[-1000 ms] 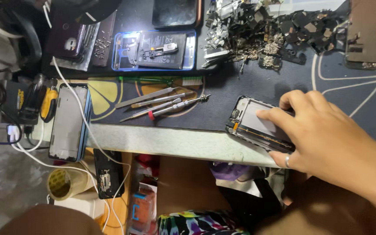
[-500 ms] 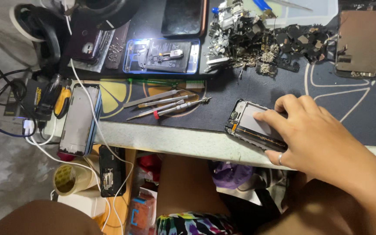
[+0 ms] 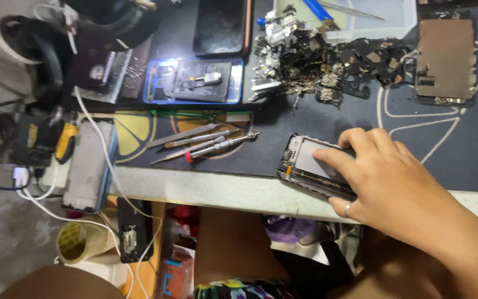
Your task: The person disassembles a smartphone, removes a small internal component, and cleans the interior with a toothbrush. They then use tweezers to place a small part back into the device and continue reassembly.
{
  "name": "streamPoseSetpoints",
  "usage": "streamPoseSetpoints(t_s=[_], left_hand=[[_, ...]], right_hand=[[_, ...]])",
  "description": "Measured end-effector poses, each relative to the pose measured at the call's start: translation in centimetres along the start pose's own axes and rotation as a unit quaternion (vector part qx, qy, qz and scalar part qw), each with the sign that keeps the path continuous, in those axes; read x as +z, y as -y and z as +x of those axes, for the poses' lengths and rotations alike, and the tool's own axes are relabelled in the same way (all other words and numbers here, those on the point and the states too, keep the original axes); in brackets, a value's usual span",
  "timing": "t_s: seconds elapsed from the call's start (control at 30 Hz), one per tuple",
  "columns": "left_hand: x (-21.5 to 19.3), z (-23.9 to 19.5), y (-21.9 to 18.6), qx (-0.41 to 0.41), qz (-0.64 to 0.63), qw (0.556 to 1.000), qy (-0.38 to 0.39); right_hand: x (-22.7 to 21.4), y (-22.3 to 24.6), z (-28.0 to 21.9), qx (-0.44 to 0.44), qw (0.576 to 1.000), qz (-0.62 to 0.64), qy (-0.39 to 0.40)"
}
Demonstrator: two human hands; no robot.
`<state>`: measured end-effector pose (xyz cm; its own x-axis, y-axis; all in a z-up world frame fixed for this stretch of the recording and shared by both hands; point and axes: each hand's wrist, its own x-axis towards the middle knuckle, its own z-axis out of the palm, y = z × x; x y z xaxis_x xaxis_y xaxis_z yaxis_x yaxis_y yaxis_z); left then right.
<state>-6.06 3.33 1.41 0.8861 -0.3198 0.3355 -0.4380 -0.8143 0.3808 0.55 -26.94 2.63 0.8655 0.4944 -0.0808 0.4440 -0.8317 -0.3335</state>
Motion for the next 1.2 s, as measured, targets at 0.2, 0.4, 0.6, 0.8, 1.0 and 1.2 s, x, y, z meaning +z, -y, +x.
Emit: streamPoseSetpoints(t_s=[0.2,0.4,0.6,0.8,1.0,1.2], left_hand=[[-3.2,0.0,-2.4,0.039,0.038,0.998,-0.038],[-3.7,6.1,2.8,0.068,0.147,0.979,-0.122],[-0.8,6.3,9.5,0.035,0.156,0.984,-0.082],[-1.1,6.8,9.0,0.041,0.166,0.983,-0.064],[-1.0,8.1,8.9,0.109,0.249,0.959,-0.082],[-1.3,9.2,8.5,0.161,0.302,0.937,-0.069]], right_hand=[[0.3,-0.2,-0.1,0.006,0.999,-0.04,0.01],[1.0,-1.0,0.2,0.005,0.994,-0.104,0.034],[1.5,-1.1,0.3,0.03,0.994,-0.096,0.031],[1.3,-0.8,0.2,0.032,0.993,-0.105,0.035],[1.2,-0.9,0.2,0.009,0.994,-0.107,0.024],[0.9,-0.7,0.2,0.025,0.993,-0.102,0.053]])
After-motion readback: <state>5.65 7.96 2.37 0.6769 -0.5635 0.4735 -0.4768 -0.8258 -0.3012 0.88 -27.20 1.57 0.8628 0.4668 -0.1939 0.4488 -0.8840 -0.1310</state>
